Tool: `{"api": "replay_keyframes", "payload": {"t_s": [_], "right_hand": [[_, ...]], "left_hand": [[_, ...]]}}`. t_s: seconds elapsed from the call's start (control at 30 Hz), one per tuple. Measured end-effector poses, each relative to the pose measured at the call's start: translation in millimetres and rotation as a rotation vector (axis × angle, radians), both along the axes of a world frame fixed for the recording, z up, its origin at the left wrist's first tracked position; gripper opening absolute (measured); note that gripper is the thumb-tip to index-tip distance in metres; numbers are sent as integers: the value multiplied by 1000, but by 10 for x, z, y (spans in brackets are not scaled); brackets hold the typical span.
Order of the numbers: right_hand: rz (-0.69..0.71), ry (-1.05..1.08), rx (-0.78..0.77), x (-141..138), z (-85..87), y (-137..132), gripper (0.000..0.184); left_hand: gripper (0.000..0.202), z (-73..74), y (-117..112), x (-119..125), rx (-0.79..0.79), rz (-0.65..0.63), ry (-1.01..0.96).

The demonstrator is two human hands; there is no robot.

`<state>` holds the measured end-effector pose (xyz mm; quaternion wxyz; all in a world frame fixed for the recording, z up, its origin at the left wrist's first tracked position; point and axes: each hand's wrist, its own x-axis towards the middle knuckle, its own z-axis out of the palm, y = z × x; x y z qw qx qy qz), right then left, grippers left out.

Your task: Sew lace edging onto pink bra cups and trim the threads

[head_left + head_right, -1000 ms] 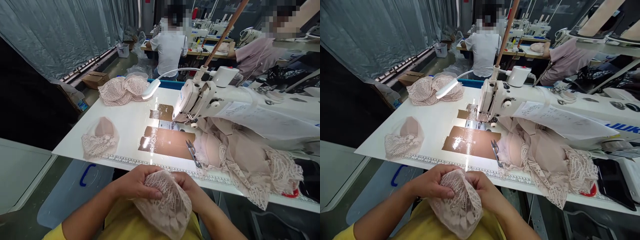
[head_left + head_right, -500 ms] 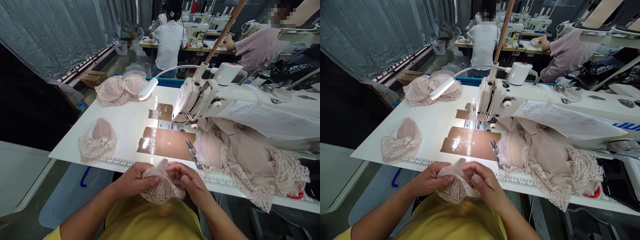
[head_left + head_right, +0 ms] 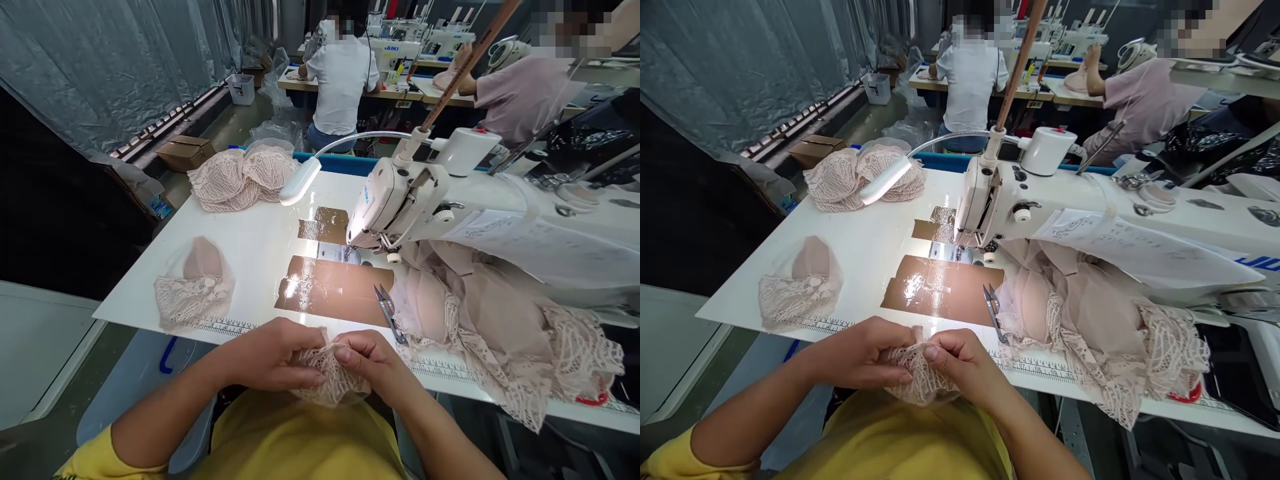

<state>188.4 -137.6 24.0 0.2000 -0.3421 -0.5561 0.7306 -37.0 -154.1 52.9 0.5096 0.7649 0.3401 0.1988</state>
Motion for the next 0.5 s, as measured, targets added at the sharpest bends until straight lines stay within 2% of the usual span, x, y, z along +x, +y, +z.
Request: {"api": "replay_keyframes", "payload": {"t_s": [0.07,0.13,0.17,0.27,0.3,0.37,0.4,0.5], "right_hand": [[-31,50,-75,18,-13,-4,41],[-122,108,-133,48,-20,-12,39],[-190,136,-160,64,-18,-14,38],[-422,200,-193,78,21,9,35],[-478,209,-172,65,41,28,35],[-524,200,-54,8,80,75,34],[-512,178,35,-35,95,98,33],[-404,73,244,-190,98,134,28]], "left_hand": [[34,0,65,-76,-167,-98,-57],[45,-74,70,-152,-355,-69,-221],[47,-131,46,-176,-437,19,-369],[48,-311,-111,-136,-662,410,-929],[60,-357,-177,-80,-742,475,-1055],[80,-407,-290,80,-869,450,-1152],[81,-412,-326,174,-913,441,-1152],[55,-379,-328,444,-955,551,-1127]]}}
